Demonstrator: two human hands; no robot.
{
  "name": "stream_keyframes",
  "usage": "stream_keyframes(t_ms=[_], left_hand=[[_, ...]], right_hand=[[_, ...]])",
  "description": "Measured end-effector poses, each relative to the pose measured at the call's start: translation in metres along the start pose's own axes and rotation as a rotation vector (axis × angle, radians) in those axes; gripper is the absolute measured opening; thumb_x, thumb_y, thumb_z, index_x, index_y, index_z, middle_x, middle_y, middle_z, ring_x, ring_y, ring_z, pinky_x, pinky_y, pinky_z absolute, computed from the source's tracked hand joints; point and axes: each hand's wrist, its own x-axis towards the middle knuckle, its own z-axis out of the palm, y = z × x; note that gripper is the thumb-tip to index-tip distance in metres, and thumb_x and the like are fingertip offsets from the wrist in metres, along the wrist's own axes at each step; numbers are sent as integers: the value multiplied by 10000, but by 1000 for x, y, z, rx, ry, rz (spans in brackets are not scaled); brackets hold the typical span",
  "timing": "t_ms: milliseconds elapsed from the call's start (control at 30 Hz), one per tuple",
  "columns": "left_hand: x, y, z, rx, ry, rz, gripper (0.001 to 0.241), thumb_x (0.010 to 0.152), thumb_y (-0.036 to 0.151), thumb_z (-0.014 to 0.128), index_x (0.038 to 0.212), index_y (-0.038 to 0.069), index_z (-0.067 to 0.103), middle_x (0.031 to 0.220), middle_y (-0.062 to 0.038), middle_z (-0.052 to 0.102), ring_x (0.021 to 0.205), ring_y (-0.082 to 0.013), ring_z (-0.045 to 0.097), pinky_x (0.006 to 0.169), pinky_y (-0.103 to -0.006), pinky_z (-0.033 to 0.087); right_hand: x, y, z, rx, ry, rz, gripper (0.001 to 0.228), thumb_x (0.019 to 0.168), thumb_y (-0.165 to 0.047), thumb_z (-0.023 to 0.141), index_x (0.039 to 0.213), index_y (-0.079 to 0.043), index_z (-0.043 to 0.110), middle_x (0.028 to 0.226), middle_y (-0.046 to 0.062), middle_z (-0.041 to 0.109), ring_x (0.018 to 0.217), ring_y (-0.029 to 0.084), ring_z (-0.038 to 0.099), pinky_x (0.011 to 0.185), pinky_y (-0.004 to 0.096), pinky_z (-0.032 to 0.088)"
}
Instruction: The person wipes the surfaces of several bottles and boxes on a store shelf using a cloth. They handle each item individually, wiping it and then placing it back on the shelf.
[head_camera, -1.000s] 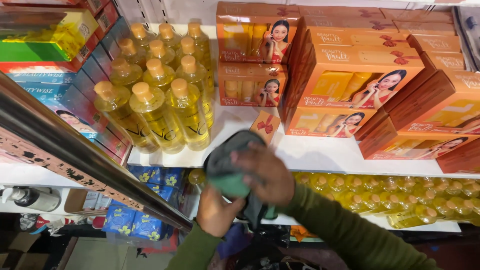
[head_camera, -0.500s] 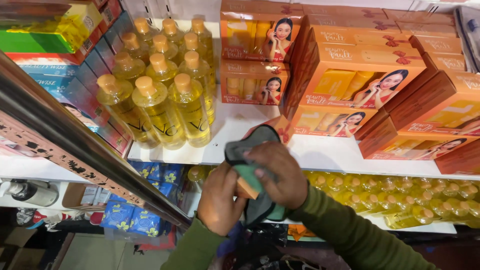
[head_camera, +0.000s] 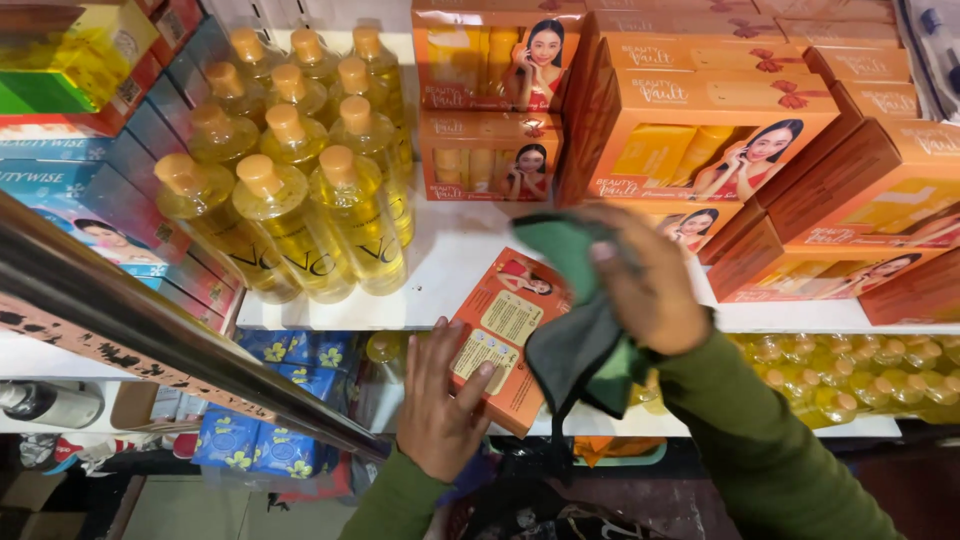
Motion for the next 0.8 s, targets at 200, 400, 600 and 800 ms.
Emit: stream_keyframes(t_ms=[200,400,600,800], left_hand=[[-5,-8,4,-30,147,85,1155,752,126,898,1599,395,160,1615,-294,202,1501,-546,282,1157,-731,329],[-6,-14,6,-30,153,99,1132,743,52,844,1586,453,203,1646,-283,160,1504,-581,279,1166,-682,393],[-3,-10,9,-29,176,80,1108,810,109,891,1603,435,188,1643,-273,187,1496,-576,313,1156,-651,414],[2,-11,3,-9,122,78,1160,728,96,898,1589,432,198,1644,-276,192,1495,-598,294,1149,-661,411]], right_hand=[[-30,30,70,-436,-554,-127,509,1024,-303,580,1484,-97,512,1601,222,381,1482,424,336,1138,596,271],[-38,-11,73,-187,-728,-275,691,932,-373,660,1533,-112,439,1637,217,338,1527,410,295,1186,610,224],[3,72,63,-324,-699,-170,719,925,-273,660,1585,-157,397,1666,180,324,1556,393,251,1209,599,207],[-21,30,73,-359,-613,-250,760,874,-273,669,1570,-130,400,1636,179,371,1541,372,303,1222,581,239]])
